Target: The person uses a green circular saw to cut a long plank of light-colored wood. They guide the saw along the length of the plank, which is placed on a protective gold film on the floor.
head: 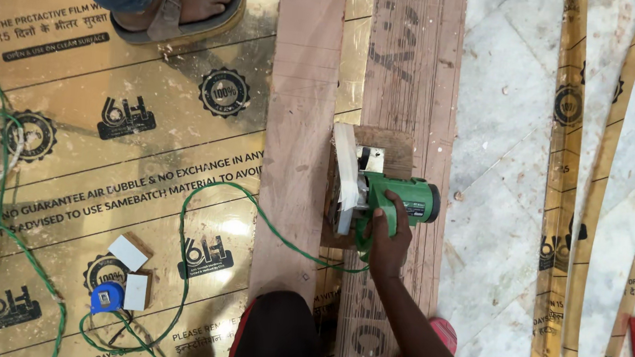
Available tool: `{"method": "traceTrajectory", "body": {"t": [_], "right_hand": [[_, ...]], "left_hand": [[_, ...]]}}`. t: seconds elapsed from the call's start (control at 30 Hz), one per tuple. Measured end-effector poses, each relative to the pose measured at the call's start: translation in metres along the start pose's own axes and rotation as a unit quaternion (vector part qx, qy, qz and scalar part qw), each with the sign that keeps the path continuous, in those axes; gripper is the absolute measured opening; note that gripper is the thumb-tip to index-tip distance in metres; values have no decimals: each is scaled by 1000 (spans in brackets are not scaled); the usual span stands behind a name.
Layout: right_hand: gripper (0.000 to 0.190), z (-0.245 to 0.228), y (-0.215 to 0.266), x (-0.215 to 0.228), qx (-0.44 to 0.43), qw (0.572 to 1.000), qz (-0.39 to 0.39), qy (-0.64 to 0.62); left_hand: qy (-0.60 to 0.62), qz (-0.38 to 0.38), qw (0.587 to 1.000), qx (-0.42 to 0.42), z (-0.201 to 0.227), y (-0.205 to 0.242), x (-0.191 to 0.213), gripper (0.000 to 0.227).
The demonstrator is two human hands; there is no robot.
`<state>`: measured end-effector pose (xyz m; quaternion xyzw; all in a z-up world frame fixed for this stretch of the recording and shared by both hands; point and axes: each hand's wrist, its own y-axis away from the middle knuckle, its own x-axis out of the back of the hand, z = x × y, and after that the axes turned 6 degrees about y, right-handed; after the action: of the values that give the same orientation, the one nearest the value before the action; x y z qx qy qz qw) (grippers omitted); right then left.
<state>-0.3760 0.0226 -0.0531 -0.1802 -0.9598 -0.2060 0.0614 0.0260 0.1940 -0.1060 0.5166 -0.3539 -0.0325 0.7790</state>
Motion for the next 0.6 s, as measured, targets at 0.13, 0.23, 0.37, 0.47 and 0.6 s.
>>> {"method": "traceTrajectory", "body": {"t": [0.13,0.23,0.37,0.47,0.6], "right_hand": [[39,-3,0,1,-24,999,3,30],[40,-4,-1,1,-25,999,5,29],[42,1,-4,0,-16,998,10,56],[42,4,-7,0,-27,998,11,56],[43,5,-7,-1,-19,1000,10,16]], "left_hand": [[-75,62,976,-196,61,-42,16,44],[-140,185,851,-472,169,-90,26,42],[-204,104,867,-442,309,-113,17,86],[-278,89,856,-427,369,-118,-3,116],[-345,82,863,-361,397,-130,-21,135]]}}
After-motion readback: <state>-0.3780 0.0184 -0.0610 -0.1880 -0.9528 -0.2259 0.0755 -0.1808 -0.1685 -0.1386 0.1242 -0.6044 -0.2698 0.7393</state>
